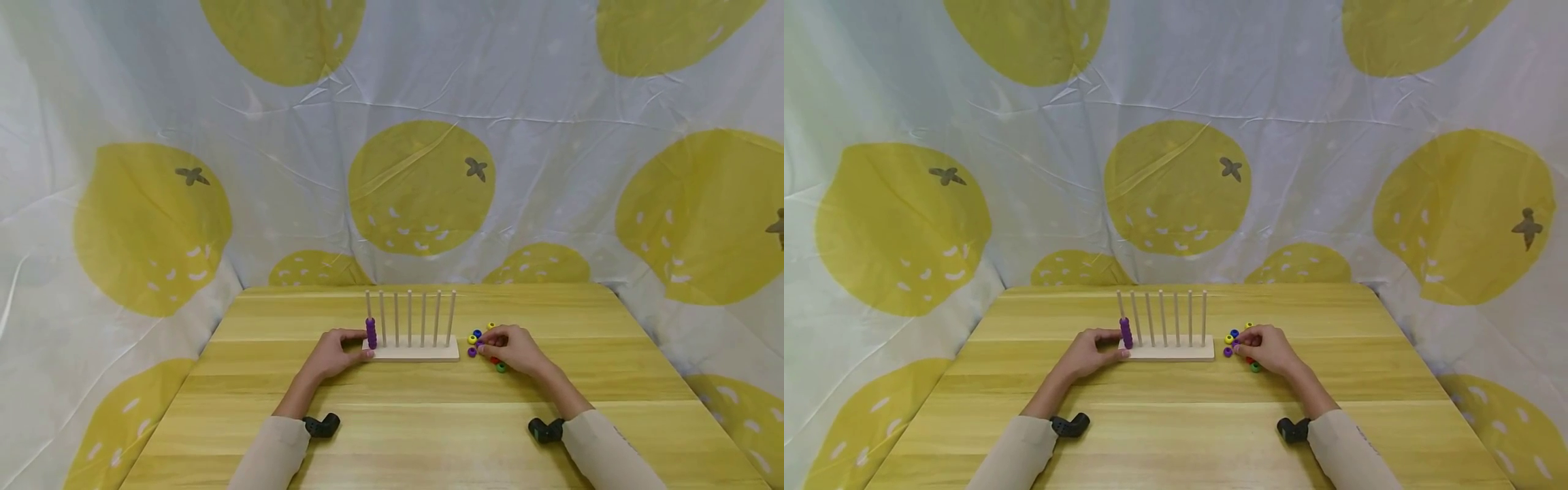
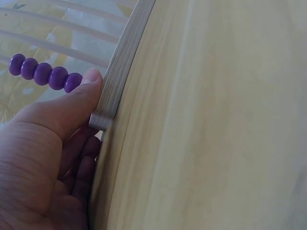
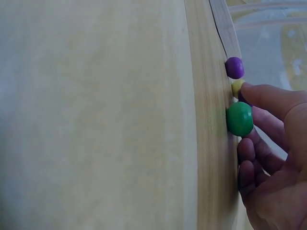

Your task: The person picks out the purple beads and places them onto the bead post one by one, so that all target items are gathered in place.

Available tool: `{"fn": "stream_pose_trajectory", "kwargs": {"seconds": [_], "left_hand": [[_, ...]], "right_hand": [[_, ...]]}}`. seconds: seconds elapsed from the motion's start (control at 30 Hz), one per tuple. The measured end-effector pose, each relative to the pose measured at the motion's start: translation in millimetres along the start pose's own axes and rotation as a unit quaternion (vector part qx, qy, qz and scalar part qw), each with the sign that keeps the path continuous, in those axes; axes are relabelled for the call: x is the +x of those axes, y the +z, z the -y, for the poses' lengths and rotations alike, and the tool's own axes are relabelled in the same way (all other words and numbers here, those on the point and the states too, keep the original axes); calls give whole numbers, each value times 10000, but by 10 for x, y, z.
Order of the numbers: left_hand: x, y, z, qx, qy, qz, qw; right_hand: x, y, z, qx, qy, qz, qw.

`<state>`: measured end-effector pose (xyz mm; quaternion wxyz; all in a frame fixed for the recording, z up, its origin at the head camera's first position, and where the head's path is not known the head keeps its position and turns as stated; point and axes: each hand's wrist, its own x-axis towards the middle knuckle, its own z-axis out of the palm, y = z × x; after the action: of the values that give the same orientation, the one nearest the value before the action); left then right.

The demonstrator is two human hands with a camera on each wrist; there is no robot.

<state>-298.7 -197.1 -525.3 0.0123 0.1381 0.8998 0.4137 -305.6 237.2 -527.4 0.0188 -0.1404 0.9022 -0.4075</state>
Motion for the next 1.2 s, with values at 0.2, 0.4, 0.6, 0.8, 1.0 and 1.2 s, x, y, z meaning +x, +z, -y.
{"fn": "stream_pose_trajectory", "kwargs": {"seconds": [0.2, 0.4, 0.6, 0.8, 1.0, 1.2], "left_hand": [[-8, 23, 32, 15, -23, 95, 10000], [4, -5, 22, 35, 37, 17, 10000], [7, -18, 26, 22, -23, 48, 10000], [10, -10, 21, 41, -25, 46, 10000], [17, -1, 19, 45, -17, 61, 10000], [23, 0, 14, 78, -52, 52, 9999]], "right_hand": [[-35, -15, 30, 52, 94, 51, 9999], [-32, -98, 134, 64, 70, -32, 10000], [-2, -248, 289, -59, -248, -128, 9996], [19, -419, 482, 20, -462, -172, 9988], [54, -573, 671, -71, -546, -287, 9981], [112, -675, 885, -95, -664, -306, 9973]]}}
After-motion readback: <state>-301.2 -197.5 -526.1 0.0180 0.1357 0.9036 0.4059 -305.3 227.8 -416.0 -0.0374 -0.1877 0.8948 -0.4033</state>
